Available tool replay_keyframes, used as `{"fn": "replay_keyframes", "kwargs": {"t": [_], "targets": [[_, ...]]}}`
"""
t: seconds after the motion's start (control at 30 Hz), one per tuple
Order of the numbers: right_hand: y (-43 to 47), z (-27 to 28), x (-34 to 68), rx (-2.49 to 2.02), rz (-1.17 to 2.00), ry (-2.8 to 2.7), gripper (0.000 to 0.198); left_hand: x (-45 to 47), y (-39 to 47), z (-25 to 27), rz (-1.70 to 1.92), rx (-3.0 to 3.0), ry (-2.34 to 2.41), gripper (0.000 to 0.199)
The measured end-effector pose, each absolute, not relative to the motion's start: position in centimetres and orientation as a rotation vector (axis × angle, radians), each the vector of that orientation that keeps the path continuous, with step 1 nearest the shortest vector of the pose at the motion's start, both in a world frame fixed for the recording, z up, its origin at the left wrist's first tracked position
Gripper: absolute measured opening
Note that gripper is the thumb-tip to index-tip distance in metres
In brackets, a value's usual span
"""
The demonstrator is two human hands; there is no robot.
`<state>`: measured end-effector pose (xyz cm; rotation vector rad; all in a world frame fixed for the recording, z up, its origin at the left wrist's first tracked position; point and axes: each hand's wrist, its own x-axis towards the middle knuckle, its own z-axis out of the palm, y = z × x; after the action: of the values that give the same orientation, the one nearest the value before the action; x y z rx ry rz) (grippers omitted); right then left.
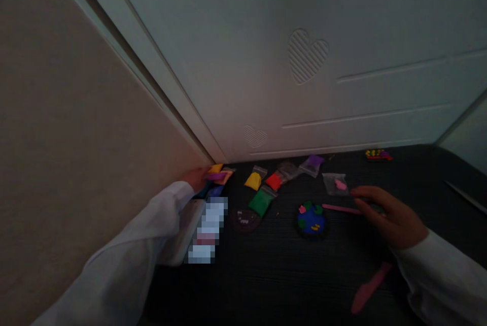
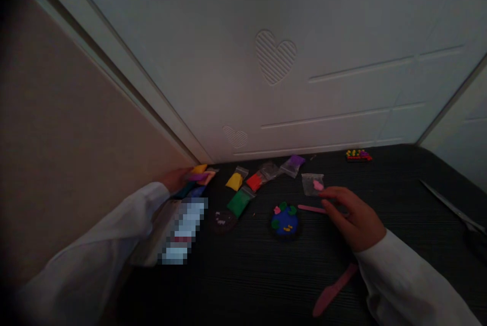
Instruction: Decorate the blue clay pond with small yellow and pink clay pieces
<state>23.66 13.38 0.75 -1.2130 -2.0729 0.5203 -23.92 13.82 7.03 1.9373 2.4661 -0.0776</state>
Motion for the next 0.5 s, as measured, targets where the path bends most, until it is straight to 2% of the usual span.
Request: {"fn": "replay_keyframes", "kwargs": {"t": [0.13, 0.3, 0.5], "targets": [[13.4, 0.9, 23.6, -1.214, 0.499, -2.086, 0.025, -24.2, 12.9, 6.7, -0.252, 1.912, 2.442, 0.046], [13.6, 0.9, 23.7, -1.221, 0.493, -2.113, 0.025, -23.8, 12.6, 6.3, -0.437, 1.834, 2.359, 0.029], [13.5, 1.0, 23.5, -1.211, 0.472, -2.099, 0.024, -22.2, 13.0, 5.2, -0.470, 1.835, 2.318, 0.029]]}}
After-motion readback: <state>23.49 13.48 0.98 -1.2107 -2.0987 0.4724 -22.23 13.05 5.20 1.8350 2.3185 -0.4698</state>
